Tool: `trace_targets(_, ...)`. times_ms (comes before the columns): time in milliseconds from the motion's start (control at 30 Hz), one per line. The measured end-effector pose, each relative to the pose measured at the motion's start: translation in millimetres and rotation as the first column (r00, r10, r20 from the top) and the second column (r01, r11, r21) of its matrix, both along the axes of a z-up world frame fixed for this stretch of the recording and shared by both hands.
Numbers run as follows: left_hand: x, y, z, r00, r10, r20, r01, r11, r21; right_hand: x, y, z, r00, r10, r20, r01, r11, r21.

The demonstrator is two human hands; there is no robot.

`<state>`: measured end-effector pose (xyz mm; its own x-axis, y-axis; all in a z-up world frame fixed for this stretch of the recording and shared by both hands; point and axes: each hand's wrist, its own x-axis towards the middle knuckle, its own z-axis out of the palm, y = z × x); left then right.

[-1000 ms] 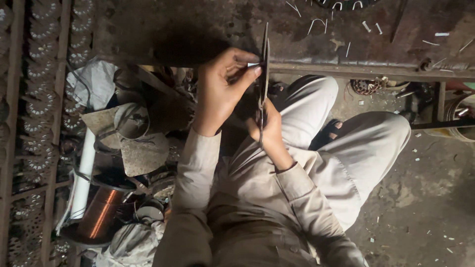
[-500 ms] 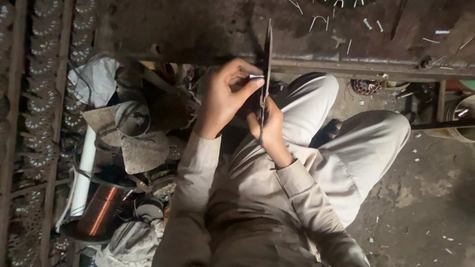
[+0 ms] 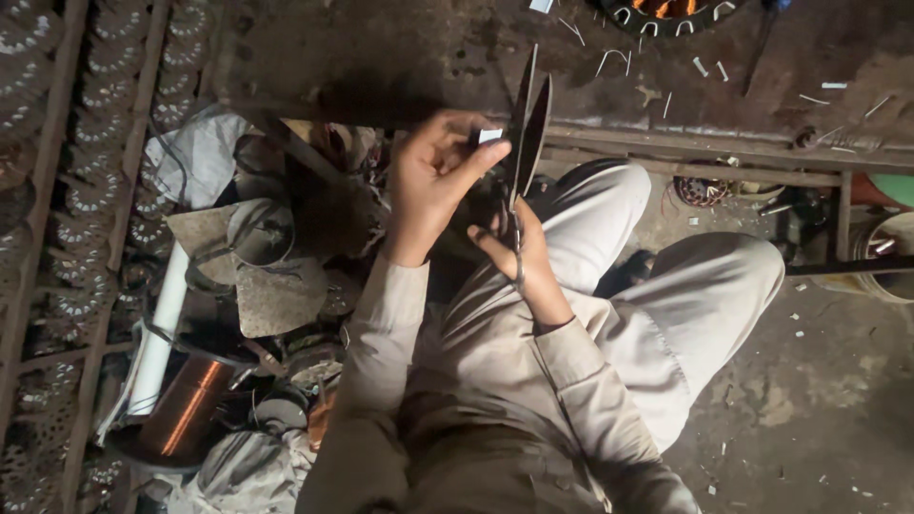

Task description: The person cuts small white rectangular pieces using scissors and inserts them into slots on a circular motor stator with copper windings. The person repeatedly picks up pieces, trims them, and places them into the stator, occasionally adjusting the stator's position on the table.

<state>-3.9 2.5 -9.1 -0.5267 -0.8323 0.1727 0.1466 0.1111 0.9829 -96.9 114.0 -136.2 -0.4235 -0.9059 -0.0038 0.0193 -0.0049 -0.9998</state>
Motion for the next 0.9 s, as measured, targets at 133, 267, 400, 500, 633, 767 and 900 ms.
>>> trace_targets(133, -11, 1, -5, 0.994, 0.103, -0.03, -0.105, 0.992, -0.067, -1, 4, 8, 0.995, 0.048, 0.091, -0.048, 0.999, 0.004)
trace_targets(267, -16, 1, -12, 0.977, 0.066, -0.205, -0.077, 0.996, -0.049, -1, 5, 13, 0.99, 0.067, 0.124, -0.062, 0.997, -0.039)
trace_targets(400, -20, -7, -12, 0.975, 0.087, -0.202, -0.11, 0.988, -0.105, -4, 8, 15, 0.974, 0.12, 0.193, -0.11, 0.992, -0.065)
trace_targets(500, -21, -10, -10, 0.981, 0.052, -0.185, -0.066, 0.995, -0.069, -3, 12, 15, 0.981, 0.135, 0.142, -0.128, 0.99, -0.059)
trace_targets(633, -25, -12, -9, 0.986, 0.029, -0.162, -0.037, 0.998, -0.052, -6, 14, 19, 0.984, 0.156, 0.089, -0.151, 0.987, -0.055)
trace_targets(767, -31, -13, -15, 0.99, 0.061, -0.129, -0.063, 0.998, -0.011, -7, 13, 19, 0.982, 0.164, 0.088, -0.16, 0.985, -0.058)
trace_targets(900, -32, -17, -22, 0.972, 0.053, -0.229, -0.015, 0.986, 0.164, -8, 12, 16, 0.977, 0.173, 0.123, -0.168, 0.985, -0.047)
